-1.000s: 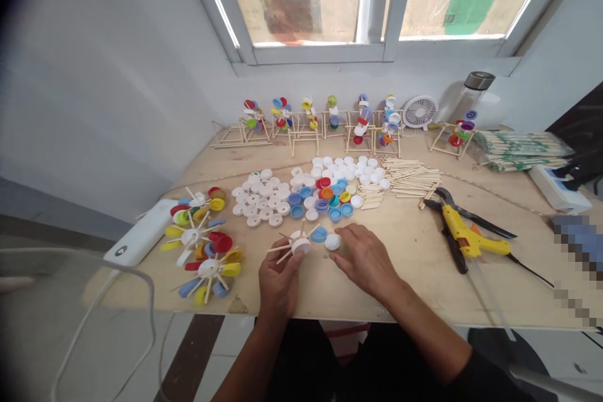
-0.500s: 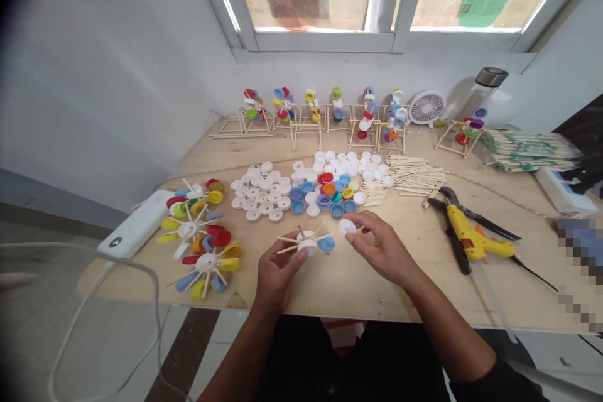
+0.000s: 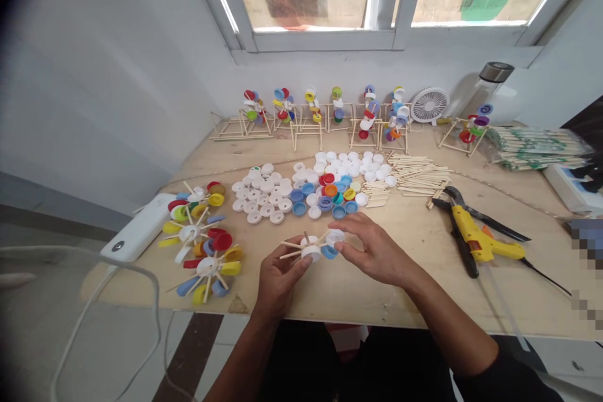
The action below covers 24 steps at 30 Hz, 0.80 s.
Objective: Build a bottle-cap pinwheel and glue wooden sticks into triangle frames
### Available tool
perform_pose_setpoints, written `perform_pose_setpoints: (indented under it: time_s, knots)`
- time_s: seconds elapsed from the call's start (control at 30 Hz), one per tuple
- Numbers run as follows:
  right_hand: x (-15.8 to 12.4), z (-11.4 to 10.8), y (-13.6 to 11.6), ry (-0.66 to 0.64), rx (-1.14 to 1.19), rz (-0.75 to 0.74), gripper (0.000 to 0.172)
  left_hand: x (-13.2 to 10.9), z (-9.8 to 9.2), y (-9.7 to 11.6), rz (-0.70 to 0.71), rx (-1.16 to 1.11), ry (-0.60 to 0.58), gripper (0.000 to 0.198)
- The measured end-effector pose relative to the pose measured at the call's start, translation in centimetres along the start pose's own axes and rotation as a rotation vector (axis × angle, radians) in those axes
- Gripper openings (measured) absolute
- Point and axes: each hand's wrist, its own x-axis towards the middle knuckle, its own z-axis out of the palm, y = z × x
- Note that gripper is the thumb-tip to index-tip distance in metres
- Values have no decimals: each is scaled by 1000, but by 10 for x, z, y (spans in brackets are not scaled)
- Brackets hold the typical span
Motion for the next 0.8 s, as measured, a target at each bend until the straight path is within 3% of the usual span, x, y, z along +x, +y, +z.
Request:
perform_pose_setpoints:
  time_s: [0.47, 0.6, 0.8]
  knots:
    - [3, 4, -7, -18, -67, 1, 28, 1, -1, 3, 30, 57, -7, 34]
    - [-2, 2, -5, 21, -35, 9, 35, 1, 0, 5, 31, 59, -8, 33]
    - [-20, -7, -2, 129, 218, 225, 39, 2, -1, -1, 50, 19, 7, 31]
